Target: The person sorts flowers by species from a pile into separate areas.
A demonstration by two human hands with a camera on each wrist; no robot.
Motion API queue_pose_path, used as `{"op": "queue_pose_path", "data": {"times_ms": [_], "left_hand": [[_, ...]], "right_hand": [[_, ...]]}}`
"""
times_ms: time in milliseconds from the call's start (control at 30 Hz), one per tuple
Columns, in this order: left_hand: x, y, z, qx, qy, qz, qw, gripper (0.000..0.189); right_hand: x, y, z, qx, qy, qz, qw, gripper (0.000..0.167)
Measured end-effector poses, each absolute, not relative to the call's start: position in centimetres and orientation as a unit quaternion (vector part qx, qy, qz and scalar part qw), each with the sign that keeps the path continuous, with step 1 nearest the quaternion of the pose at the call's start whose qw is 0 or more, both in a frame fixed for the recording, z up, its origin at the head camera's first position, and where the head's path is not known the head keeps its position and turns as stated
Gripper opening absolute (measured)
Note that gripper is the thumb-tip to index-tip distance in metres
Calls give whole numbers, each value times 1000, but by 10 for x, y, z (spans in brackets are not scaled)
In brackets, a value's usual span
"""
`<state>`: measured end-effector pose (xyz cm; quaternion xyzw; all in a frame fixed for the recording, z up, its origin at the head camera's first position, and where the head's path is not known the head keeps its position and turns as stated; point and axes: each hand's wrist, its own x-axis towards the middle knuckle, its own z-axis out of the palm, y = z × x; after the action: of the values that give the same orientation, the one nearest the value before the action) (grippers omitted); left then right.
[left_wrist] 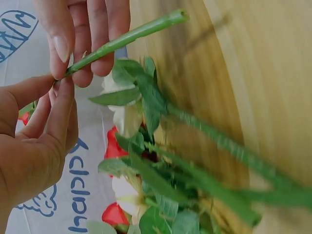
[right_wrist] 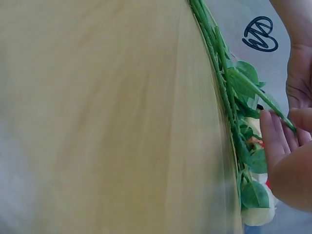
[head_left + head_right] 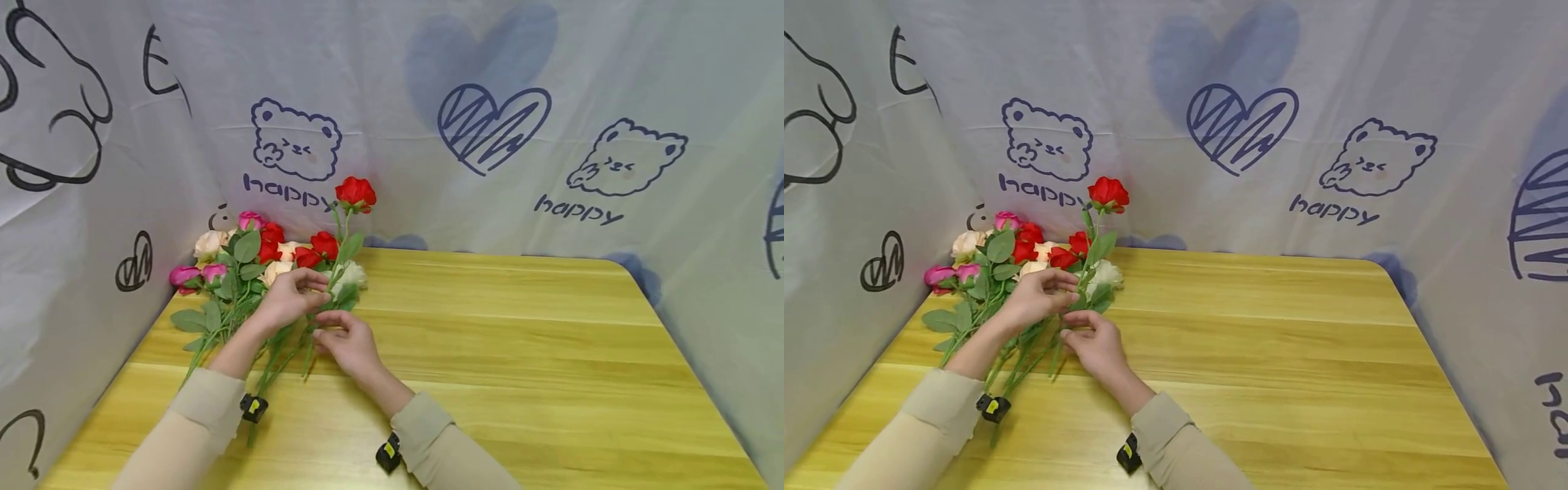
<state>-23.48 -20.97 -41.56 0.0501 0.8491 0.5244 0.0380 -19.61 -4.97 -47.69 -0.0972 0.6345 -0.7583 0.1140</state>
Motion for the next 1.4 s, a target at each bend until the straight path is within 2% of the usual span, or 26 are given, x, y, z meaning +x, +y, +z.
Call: {"op": "queue_pose_path", "data": {"times_ms": [267,567,867,1100,1400], "left_hand": [[-230,-194,-421,59,842,537,-7,36],[-229,-185,-426,54,837,545,-9,29],[-220,-173,-424,83,811,578,-30,34],[-202,-182,-416,100,826,551,-62,30],[-186,-213,-425,115,879,459,-57,29]], "right_hand": [[-196,-41,-474,-71,631,-766,104,28],[-196,-30,-473,-77,637,-760,101,30],[-191,-3,-461,-86,666,-734,101,30],[-184,39,-456,-101,700,-703,82,28],[-175,128,-456,-60,745,-663,42,29]]}}
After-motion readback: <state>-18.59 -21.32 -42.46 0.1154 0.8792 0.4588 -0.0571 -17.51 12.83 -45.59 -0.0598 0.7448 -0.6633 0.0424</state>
